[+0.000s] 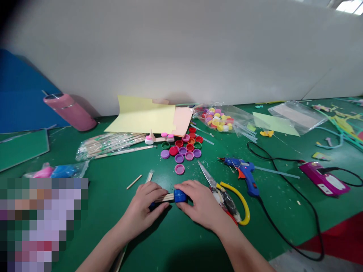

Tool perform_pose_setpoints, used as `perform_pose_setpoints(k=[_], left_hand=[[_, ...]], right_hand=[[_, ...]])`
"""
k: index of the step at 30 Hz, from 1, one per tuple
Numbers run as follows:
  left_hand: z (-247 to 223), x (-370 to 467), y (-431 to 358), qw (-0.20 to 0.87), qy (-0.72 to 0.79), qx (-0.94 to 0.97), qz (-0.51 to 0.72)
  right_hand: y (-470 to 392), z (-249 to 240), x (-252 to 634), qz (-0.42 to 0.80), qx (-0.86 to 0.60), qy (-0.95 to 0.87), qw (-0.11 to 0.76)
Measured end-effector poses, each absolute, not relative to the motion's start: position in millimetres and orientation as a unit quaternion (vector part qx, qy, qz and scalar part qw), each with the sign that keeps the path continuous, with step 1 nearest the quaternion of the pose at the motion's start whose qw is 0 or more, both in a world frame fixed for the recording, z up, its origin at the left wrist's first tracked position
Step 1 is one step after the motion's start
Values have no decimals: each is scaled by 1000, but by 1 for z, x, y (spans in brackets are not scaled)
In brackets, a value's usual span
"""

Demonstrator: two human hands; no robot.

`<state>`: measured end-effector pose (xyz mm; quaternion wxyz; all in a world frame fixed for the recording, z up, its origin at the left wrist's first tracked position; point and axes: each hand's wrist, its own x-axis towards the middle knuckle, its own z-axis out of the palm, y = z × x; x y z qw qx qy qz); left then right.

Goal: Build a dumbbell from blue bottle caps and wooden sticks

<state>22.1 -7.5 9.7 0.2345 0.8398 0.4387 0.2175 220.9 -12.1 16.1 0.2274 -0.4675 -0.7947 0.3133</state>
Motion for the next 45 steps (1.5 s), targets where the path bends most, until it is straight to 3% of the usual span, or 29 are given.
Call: perform_pose_setpoints(k=[20, 29, 33, 40, 45], left_hand=[[8, 23, -7, 207, 443, 847, 211], [8, 20, -10, 224, 444, 819, 286], [10, 22, -12, 236, 444, 792, 346], [13, 23, -16, 319, 452, 738, 387], [13, 24, -17, 391, 464, 693, 389]], right_hand=[[-13, 18, 220, 310, -475, -794, 219], [-39, 13, 259, 212, -622, -683, 319], [-59, -3, 290, 127, -686, -670, 252], [-64, 0, 299, 145, -693, -694, 128], [-56, 5, 296, 124, -709, -686, 110]])
